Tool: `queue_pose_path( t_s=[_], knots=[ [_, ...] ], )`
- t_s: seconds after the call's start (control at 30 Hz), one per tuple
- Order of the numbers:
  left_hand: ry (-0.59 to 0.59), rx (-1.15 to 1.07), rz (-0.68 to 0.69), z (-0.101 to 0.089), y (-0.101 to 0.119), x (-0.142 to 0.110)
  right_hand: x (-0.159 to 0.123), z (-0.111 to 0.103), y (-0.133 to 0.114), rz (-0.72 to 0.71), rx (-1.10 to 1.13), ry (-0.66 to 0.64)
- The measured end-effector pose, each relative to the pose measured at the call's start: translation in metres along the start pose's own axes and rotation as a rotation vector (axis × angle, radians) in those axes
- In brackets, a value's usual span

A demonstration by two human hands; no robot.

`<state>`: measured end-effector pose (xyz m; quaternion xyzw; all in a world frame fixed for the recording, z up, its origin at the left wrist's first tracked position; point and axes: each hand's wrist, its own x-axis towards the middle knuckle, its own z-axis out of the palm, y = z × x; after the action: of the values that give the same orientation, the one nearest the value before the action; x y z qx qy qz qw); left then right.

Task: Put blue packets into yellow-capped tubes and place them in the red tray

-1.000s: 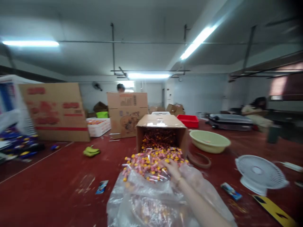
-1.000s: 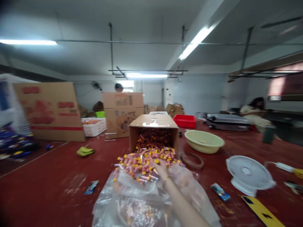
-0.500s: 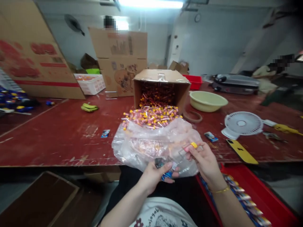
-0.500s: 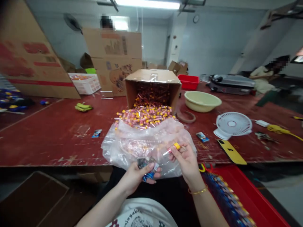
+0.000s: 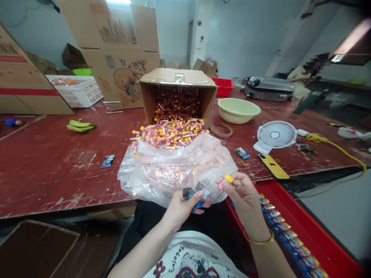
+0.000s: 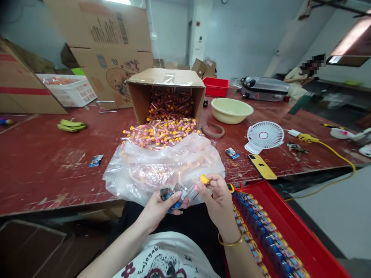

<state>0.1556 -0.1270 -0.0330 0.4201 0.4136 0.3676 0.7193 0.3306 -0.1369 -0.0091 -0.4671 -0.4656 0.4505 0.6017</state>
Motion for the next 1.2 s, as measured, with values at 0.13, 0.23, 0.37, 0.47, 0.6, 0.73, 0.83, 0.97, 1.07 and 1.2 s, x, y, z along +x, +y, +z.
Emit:
queue_pose_path(
  t_s=[0.13, 0.23, 0.37, 0.47, 0.6, 0.73, 0.83, 0.97, 1.07, 1.2],
  knots=[
    [0.038, -0.04, -0.028, 0.0, -0.002, 0.001, 0.001, 0.005, 0.003, 0.102, -0.004, -0.231],
    [-0.02, -0.071, -0.069, 0.0, -0.004, 0.0, 0.005, 0.01, 0.011, 0.13, -0.016, -0.253],
    [-0.136, -0.212, -0.144, -0.003, -0.005, -0.003, 0.012, 0.008, 0.02, 0.165, 0.01, -0.19],
    [-0.157, -0.333, -0.185, -0.006, -0.006, -0.002, 0.014, 0.001, 0.02, 0.169, 0.017, -0.185],
    [-0.106, -0.381, -0.179, -0.009, -0.009, 0.001, 0.01, -0.005, 0.02, 0.11, -0.013, -0.249],
    [-0.15, -0.237, -0.145, -0.008, -0.012, 0.001, 0.005, -0.005, 0.021, 0.101, -0.122, -0.362],
    [-0.103, -0.125, -0.106, -0.009, -0.014, 0.0, 0.007, -0.006, 0.02, 0.022, -0.163, -0.242],
    [-0.043, -0.002, -0.053, -0.01, -0.014, -0.001, 0.011, -0.009, 0.011, -0.133, -0.281, -0.103],
    [-0.022, 0.026, 0.005, -0.009, -0.012, -0.001, 0.014, -0.007, 0.002, -0.291, -0.393, -0.089],
    [0.01, 0.024, 0.067, -0.006, -0.008, -0.002, 0.016, -0.001, -0.009, -0.465, -0.541, -0.143]
  ],
)
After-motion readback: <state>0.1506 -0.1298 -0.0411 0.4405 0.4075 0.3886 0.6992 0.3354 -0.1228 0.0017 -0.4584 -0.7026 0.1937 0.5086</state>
